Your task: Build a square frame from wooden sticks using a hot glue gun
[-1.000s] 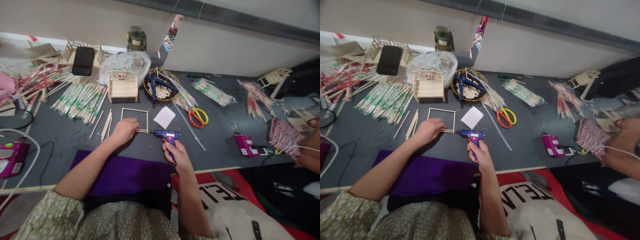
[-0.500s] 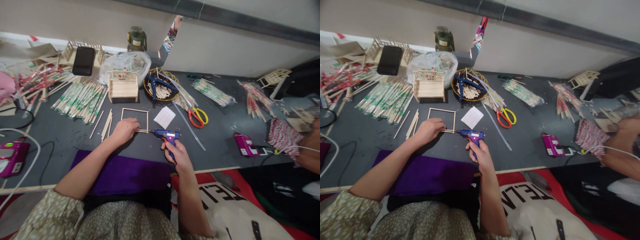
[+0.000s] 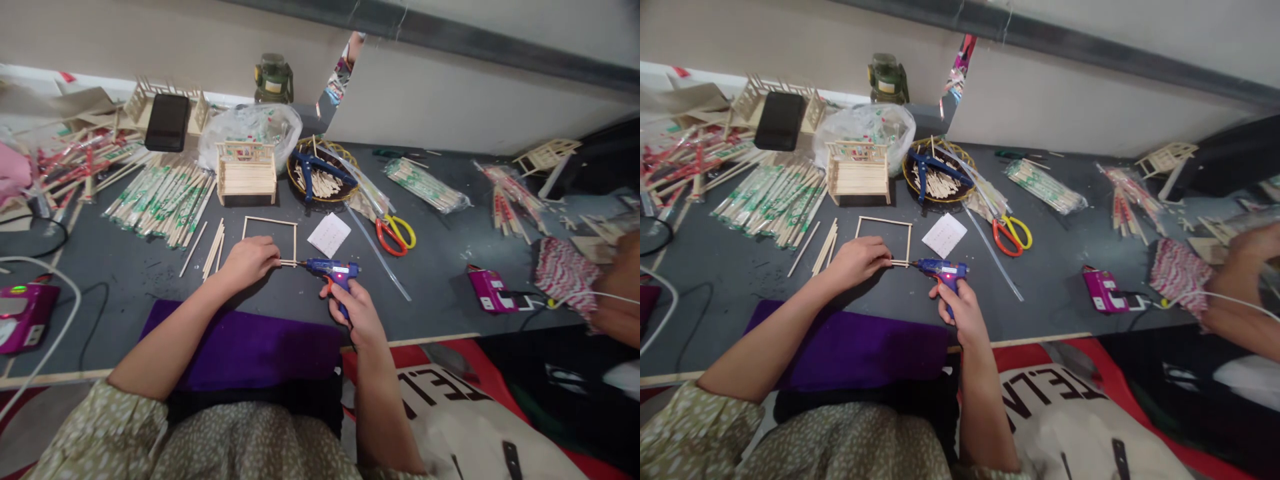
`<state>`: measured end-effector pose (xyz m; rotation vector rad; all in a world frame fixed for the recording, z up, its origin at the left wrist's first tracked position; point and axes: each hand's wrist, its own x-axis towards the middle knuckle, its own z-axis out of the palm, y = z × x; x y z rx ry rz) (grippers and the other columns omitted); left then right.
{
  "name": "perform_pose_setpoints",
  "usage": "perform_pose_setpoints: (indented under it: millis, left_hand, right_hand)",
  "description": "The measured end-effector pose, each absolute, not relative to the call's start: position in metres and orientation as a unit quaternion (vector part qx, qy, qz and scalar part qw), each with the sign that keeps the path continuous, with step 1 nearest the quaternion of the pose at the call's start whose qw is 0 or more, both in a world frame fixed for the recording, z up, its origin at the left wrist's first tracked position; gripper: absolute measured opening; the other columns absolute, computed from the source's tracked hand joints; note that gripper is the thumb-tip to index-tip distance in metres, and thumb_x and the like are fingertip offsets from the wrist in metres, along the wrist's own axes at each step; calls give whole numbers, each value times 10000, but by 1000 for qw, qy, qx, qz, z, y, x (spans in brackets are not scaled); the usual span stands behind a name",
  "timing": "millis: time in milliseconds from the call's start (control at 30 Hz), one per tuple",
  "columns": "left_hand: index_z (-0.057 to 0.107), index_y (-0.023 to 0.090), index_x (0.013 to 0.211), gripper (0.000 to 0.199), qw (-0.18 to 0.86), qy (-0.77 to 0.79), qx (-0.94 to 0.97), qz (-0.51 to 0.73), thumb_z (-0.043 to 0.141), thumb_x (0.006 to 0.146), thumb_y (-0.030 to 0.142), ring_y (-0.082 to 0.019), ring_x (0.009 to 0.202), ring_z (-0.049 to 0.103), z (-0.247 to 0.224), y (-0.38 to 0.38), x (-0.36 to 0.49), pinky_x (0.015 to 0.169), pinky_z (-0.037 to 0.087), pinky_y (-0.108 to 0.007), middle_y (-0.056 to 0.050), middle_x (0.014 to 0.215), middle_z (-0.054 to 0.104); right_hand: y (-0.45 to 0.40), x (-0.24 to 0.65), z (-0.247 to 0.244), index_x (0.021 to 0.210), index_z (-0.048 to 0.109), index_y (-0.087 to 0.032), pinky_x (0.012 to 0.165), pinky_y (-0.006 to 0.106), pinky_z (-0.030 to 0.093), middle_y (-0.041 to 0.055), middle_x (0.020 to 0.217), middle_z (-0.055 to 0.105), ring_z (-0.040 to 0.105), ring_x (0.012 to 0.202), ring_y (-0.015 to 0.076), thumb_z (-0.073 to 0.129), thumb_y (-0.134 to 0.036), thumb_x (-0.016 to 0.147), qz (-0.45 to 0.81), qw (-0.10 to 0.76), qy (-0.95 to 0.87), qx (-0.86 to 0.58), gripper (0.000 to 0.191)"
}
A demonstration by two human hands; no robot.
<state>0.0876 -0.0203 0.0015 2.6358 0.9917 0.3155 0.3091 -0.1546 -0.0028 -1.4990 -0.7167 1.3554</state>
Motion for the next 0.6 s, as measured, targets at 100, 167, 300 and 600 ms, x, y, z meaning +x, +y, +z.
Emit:
perform_pose_setpoints:
  millis: [100, 167, 300, 600]
  left_hand:
    - [695, 191, 852, 152, 159, 349, 918, 104, 584, 928, 263, -175, 833, 613, 2, -21, 88, 684, 409, -274, -31, 857, 660]
    - [697, 192, 848, 150, 160, 353, 916, 102, 585, 927, 251, -178, 837, 614, 2, -21, 88, 685, 408, -277, -32, 859, 661]
    - [705, 187, 861, 161, 157, 350, 919, 97, 576, 932, 254, -188, 836, 609, 1, -20, 88, 681, 407, -285, -43, 861, 657]
    - [701, 177, 817, 222, 98, 336, 933, 83, 542, 944, 266, -182, 779, 579, 4, -23, 90, 645, 394, -289, -49, 803, 627]
  right_hand:
    - [-155, 309, -4, 836, 584, -177, 320, 198, 156, 17, 793, 680, 347, 344, 12, 706, -473, 765, 554, 484, -292, -611, 328]
    - [-155, 309, -4, 836, 586, -177, 317, 197, 158, 17, 794, 681, 350, 344, 13, 703, -473, 767, 554, 485, -293, -610, 325]
    - [-155, 309, -5, 826, 590, -170, 321, 193, 161, 14, 793, 677, 358, 339, 10, 701, -471, 768, 552, 486, -296, -610, 326]
    - [-154, 307, 0, 860, 583, -176, 324, 187, 155, 13, 810, 682, 371, 343, 14, 706, -476, 757, 549, 484, -296, -614, 341]
